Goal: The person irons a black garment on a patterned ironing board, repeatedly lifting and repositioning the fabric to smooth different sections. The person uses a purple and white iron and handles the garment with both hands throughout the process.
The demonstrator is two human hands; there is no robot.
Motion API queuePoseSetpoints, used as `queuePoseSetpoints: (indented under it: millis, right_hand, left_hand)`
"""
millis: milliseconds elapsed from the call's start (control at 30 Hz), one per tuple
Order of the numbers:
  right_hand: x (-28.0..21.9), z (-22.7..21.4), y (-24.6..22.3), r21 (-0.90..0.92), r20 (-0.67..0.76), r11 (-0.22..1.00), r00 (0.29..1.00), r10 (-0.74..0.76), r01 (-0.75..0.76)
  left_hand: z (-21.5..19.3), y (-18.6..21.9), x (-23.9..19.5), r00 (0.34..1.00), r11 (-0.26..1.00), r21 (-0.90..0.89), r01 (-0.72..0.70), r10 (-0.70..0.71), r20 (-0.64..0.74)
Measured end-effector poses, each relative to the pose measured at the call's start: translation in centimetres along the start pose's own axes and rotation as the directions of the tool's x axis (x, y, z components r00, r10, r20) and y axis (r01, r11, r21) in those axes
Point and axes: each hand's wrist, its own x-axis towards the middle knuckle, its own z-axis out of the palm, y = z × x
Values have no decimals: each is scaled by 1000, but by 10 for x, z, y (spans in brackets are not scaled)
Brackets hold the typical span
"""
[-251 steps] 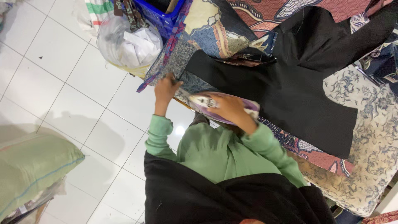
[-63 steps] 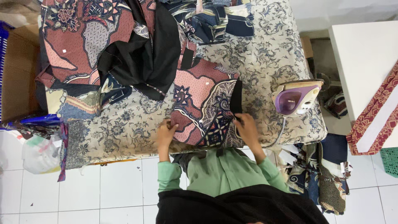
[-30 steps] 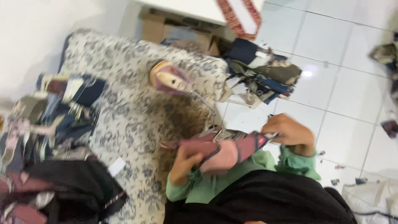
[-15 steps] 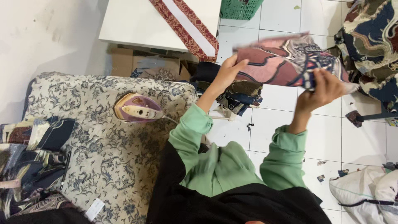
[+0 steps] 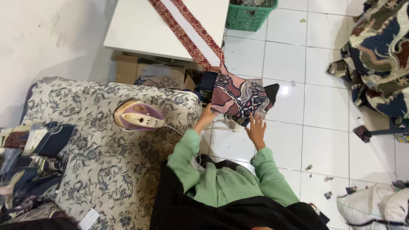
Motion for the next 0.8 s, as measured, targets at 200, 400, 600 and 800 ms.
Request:
queuePoseSetpoints:
  millis: [200,400,600,800]
  right_hand:
    - [-79,0,-5,12,590,997,805,59,-82]
    - [-63,-2,-43,1,978,982,206,-41,189]
    - [-24,1,-156,421,898,788,-326,-294,449]
    - [-114,14,-328,693,661,197,-502,-558,693]
  left_hand:
    - [-60,-50,-163,711,805,-524,280,193,676]
    - [-135,-108,-313,961,598,-752,276,-189,203]
    - [-99,-113,-464,705,714,-697,63,-526,-476]
    - [-37,-119,-613,161,660,-751,19,-743,-649]
